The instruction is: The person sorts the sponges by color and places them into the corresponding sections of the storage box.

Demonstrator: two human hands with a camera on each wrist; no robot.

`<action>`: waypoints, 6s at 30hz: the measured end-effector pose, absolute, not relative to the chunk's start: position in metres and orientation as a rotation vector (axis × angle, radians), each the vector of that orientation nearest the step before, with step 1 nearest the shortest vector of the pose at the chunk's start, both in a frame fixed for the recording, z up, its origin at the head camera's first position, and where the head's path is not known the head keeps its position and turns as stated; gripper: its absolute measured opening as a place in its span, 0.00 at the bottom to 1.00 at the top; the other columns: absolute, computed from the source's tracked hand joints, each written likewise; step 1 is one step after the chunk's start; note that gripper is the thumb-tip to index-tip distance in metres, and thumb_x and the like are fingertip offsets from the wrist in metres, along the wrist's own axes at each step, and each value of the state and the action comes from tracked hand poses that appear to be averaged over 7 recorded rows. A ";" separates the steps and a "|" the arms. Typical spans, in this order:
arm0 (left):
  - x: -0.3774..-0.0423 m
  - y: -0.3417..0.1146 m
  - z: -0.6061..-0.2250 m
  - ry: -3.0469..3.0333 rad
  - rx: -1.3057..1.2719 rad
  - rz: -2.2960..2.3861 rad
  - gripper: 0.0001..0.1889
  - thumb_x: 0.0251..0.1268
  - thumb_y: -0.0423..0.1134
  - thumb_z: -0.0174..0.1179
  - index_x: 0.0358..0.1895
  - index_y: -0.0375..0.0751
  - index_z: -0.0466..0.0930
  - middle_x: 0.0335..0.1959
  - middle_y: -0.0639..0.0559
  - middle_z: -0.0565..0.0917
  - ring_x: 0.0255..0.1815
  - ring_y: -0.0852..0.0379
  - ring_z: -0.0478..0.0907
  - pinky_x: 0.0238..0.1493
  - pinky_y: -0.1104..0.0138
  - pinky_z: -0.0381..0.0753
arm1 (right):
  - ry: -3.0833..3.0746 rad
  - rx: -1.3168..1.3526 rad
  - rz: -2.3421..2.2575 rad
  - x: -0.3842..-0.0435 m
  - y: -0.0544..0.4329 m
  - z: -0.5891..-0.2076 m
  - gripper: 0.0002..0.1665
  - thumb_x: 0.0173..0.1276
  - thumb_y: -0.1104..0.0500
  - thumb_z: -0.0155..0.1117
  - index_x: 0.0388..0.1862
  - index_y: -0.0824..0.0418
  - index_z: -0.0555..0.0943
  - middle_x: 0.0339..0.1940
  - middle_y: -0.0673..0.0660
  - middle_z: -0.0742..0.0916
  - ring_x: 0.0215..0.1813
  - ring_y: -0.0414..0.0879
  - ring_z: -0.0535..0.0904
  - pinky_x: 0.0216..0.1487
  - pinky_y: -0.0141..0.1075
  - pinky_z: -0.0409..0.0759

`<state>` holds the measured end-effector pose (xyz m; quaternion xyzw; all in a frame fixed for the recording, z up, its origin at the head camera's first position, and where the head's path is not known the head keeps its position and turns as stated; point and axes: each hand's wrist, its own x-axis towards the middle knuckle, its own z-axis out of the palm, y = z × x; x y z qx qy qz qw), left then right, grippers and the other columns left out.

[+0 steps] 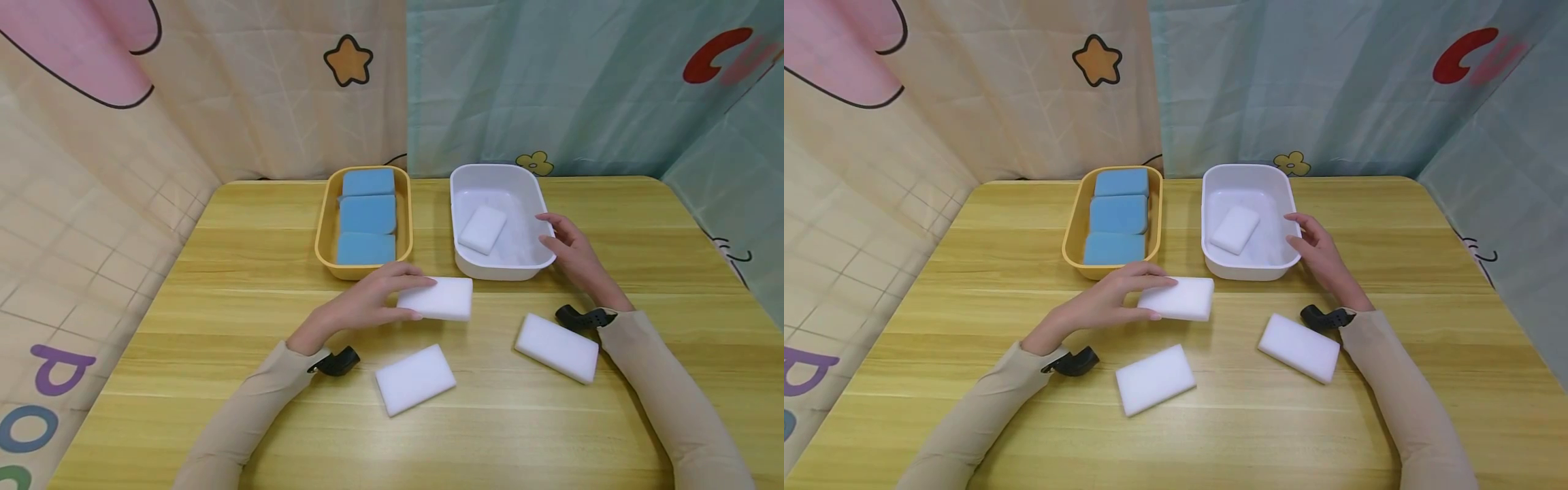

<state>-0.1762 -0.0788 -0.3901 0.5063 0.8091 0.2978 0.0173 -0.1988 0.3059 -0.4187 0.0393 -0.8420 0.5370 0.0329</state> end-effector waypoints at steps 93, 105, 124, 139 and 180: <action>-0.192 -0.045 -0.380 2.491 1.596 0.977 0.26 0.57 0.43 0.66 0.61 0.45 0.74 0.58 0.47 0.76 0.58 0.54 0.70 0.57 0.63 0.73 | -2.571 0.154 1.690 -0.200 0.307 -0.419 0.28 0.73 0.52 0.48 0.70 0.53 0.60 0.75 0.60 0.57 0.64 0.51 0.63 0.48 0.15 0.72; -0.196 -0.038 -0.375 2.478 1.581 0.984 0.27 0.57 0.43 0.66 0.62 0.44 0.73 0.58 0.46 0.75 0.59 0.53 0.70 0.59 0.63 0.72 | -2.583 0.132 1.675 -0.198 0.306 -0.417 0.29 0.73 0.51 0.48 0.70 0.55 0.59 0.76 0.59 0.57 0.65 0.52 0.63 0.47 0.14 0.72; -0.208 -0.034 -0.371 2.472 1.541 1.003 0.27 0.57 0.44 0.65 0.61 0.45 0.74 0.58 0.47 0.75 0.59 0.53 0.70 0.59 0.62 0.72 | -2.612 0.113 1.619 -0.200 0.305 -0.419 0.27 0.73 0.50 0.48 0.69 0.53 0.61 0.74 0.61 0.59 0.58 0.39 0.66 0.45 0.14 0.73; -0.218 -0.023 -0.363 2.481 1.567 0.992 0.27 0.58 0.45 0.64 0.61 0.44 0.74 0.57 0.47 0.76 0.58 0.54 0.70 0.60 0.63 0.70 | -2.627 0.095 1.604 -0.201 0.305 -0.417 0.28 0.73 0.50 0.48 0.70 0.52 0.61 0.75 0.61 0.59 0.62 0.47 0.66 0.45 0.14 0.72; -0.248 0.013 -0.351 2.547 1.523 0.828 0.27 0.59 0.44 0.64 0.62 0.42 0.73 0.57 0.46 0.76 0.59 0.52 0.70 0.62 0.65 0.68 | -2.549 0.139 1.705 -0.201 0.305 -0.416 0.26 0.74 0.52 0.48 0.69 0.51 0.62 0.72 0.61 0.61 0.58 0.37 0.67 0.47 0.15 0.73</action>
